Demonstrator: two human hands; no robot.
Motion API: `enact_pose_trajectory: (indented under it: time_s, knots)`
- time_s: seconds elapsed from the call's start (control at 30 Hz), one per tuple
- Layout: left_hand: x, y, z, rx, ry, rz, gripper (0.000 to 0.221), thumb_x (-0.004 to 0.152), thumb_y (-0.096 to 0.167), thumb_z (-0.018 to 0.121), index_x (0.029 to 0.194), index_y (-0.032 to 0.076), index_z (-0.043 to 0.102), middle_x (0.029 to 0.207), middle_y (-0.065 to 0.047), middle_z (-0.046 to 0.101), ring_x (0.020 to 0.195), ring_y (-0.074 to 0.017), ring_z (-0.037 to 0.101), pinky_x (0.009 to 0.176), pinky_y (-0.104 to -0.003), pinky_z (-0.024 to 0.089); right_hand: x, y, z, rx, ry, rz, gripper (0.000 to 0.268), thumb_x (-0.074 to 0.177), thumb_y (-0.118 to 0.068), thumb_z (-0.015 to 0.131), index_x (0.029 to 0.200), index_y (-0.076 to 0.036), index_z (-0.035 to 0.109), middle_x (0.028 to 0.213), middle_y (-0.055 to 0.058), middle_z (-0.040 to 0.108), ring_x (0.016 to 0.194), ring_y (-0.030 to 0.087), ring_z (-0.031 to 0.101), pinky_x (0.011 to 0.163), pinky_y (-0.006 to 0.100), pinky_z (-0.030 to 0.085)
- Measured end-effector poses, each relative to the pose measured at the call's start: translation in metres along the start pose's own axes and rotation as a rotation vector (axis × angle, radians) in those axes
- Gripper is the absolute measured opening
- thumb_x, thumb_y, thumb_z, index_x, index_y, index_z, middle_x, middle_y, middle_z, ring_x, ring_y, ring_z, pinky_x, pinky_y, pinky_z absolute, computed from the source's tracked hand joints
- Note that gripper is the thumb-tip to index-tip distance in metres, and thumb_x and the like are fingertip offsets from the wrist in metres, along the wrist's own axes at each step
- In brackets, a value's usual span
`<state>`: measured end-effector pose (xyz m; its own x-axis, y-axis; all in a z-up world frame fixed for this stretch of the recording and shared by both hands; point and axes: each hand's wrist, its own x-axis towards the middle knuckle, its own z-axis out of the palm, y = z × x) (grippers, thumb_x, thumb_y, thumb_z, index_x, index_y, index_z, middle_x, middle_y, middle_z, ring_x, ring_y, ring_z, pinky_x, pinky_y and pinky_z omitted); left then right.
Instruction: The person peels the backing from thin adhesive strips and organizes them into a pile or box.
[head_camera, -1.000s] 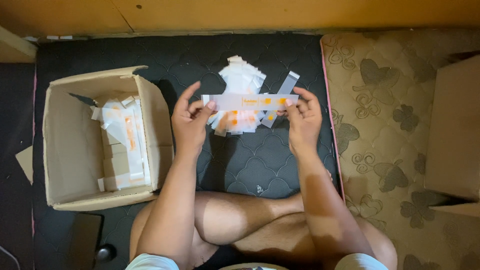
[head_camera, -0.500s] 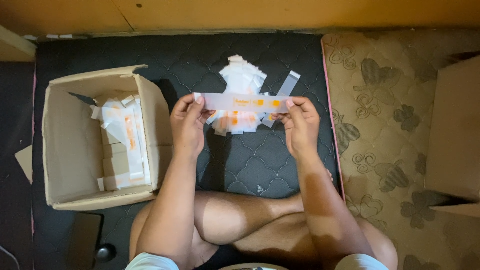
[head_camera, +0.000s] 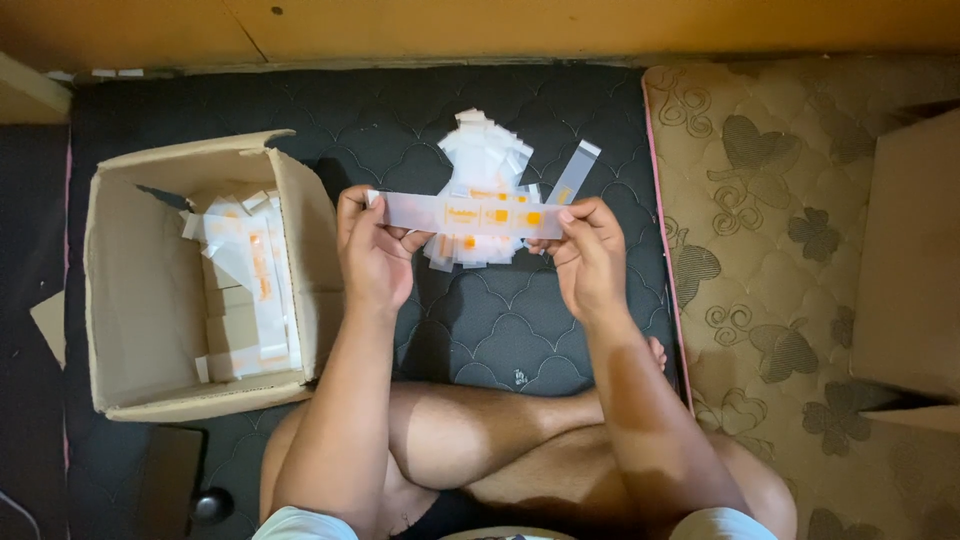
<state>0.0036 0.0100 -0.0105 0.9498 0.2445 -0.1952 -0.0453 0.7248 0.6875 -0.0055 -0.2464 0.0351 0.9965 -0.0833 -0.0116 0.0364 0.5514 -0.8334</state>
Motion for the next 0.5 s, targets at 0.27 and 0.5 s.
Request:
enact_pose_trajectory:
  time_s: [0.27, 0.5]
  knots:
    - [-0.0031, 0.0014, 0.0025, -0.033, -0.035, 0.046, 0.007, 0.102, 0.018, 0.055, 0.106, 0.019, 0.050, 0.096, -0.015, 0.072, 0.091, -0.0368, 0.077, 0.073, -0.045, 0.069, -0.0016, -0.0079, 0.0015, 0.012, -0.013, -0.021, 0.006, 0.097, -0.008, 0.060, 0.097, -0.003, 0.055, 0.085, 0.020, 0.068, 0.071, 0.030, 0.075, 0.062, 0.035, 0.067]
    - [-0.0031, 0.0024, 0.0021, -0.031, -0.056, 0.068, 0.007, 0.102, 0.018, 0.056, 0.105, 0.018, 0.050, 0.096, -0.016, 0.073, 0.089, -0.0364, 0.077, 0.072, -0.045, 0.070, -0.0015, -0.0072, 0.0012, 0.008, -0.025, -0.040, 0.006, 0.097, -0.007, 0.059, 0.097, -0.003, 0.054, 0.083, 0.020, 0.068, 0.070, 0.030, 0.075, 0.062, 0.036, 0.068]
